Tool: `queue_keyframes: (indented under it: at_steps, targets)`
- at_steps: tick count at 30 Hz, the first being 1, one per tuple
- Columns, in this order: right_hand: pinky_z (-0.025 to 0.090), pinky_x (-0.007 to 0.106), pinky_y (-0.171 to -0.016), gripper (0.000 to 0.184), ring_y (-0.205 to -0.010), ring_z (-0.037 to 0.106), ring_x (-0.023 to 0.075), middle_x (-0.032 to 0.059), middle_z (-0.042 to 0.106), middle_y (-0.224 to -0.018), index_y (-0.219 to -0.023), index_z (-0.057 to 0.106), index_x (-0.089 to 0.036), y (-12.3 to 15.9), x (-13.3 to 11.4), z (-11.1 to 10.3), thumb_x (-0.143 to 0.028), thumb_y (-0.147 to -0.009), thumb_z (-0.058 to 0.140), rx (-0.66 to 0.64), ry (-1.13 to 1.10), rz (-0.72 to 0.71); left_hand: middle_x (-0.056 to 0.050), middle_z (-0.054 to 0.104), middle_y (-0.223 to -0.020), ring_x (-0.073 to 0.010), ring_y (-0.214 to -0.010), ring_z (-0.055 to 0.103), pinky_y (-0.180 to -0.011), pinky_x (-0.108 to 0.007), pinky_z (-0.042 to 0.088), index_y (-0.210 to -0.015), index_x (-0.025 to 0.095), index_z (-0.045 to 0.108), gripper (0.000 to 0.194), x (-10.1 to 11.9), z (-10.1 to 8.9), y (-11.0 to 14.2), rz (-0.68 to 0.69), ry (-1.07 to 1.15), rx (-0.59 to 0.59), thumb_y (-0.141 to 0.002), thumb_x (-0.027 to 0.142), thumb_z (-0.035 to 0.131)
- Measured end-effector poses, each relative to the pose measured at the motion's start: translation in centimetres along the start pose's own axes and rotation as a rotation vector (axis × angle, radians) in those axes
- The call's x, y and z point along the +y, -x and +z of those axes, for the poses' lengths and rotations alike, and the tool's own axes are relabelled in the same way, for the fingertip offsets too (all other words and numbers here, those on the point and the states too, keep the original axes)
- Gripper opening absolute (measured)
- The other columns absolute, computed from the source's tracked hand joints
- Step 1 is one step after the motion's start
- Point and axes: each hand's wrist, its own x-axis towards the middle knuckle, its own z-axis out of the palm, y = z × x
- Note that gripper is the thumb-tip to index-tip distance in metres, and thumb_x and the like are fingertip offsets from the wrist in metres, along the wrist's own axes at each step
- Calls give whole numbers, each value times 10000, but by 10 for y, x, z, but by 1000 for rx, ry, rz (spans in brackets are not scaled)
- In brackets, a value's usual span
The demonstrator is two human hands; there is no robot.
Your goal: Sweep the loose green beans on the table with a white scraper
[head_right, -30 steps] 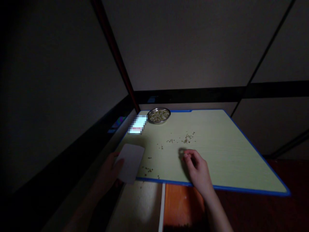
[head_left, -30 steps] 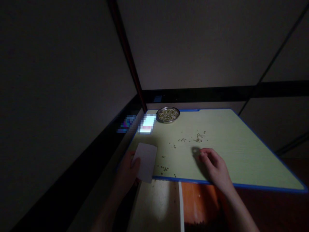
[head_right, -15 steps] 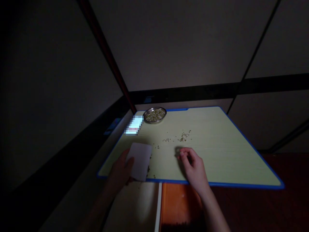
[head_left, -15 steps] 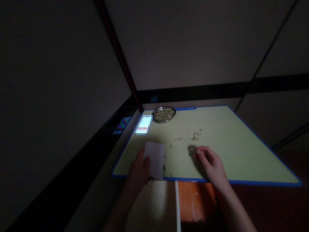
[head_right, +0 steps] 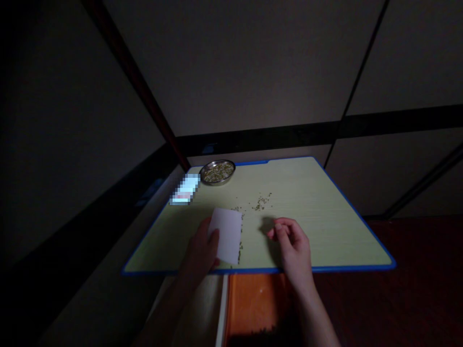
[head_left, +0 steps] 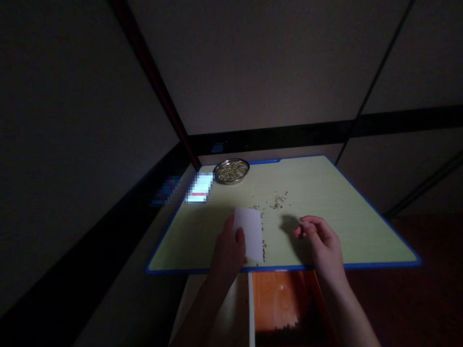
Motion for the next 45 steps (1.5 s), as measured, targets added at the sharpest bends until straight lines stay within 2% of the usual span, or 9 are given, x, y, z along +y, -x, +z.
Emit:
queue_keyframes:
  at_steps: [6,13,17,20,23,28,33,39,45]
  targets:
    - [489,296,-663,236,-679,608,166,21,673,-732,-965,622,-212,-3,-6,-20,-434,-886,607,45,39,-12,-45,629,-759,-123,-383,510,-343,-252,379,-1428,176,391,546,23,7,-1,-216,59,-56,-924,386,406]
    - [517,326,-692,207,-736,640,181,34,672,-772,-974,622,-215,-30,-44,-30,-401,-887,597,-20,173,-159,-84,701,-885,-200,-661,648,-562,-298,468,-1222,171,551,412,19,-36,-11,-2,-97,35,-903,417,465]
    - [519,364,-811,218,-916,640,211,74,684,-1015,-1082,630,-226,-43,-76,-6,-345,-914,557,-250,473,-393,-83,727,-955,-228,-819,668,-664,-313,460,-1097,190,637,366,17,-59,-20,101,-207,-113,-904,449,466]
    - [462,421,-960,307,-1095,580,247,88,630,-1185,-1199,614,-239,-45,-95,27,-283,-896,588,-589,712,-615,-72,732,-961,-230,-831,665,-672,-314,444,-1052,206,650,349,24,-65,-22,180,-307,-210,-914,462,457]
    - [454,431,-933,303,-1039,590,259,100,654,-1114,-1164,631,-205,-44,-103,59,-252,-865,632,-793,919,-715,-68,721,-906,-228,-802,658,-679,-322,424,-971,213,639,321,36,-64,-19,287,-423,-257,-924,466,445]
    - [435,347,-764,112,-854,597,217,93,673,-930,-963,603,-160,-54,-104,74,-254,-929,553,-915,1109,-683,-33,699,-829,-202,-739,646,-660,-316,438,-984,230,571,266,37,-61,-24,340,-190,-255,-864,466,557]
    - [389,304,-687,111,-771,555,181,71,632,-868,-918,522,-184,-74,-95,43,-292,-941,530,-857,1097,-533,-24,701,-778,-181,-682,649,-607,-295,467,-1056,206,509,370,-7,-72,-57,169,320,-47,-829,491,573]
    - [395,316,-676,110,-761,550,185,66,620,-869,-932,500,-198,-79,-65,19,-306,-923,518,-812,1054,-366,15,630,-655,-158,-570,580,-571,-292,459,-942,201,550,322,-61,-73,-72,59,324,115,-847,509,548]
    - [405,338,-684,84,-757,544,190,62,626,-856,-881,515,-200,-81,-52,28,-282,-884,534,-839,1047,-373,31,589,-576,-153,-524,547,-512,-270,421,-922,207,557,301,-68,-69,-68,-3,364,210,-843,498,541]
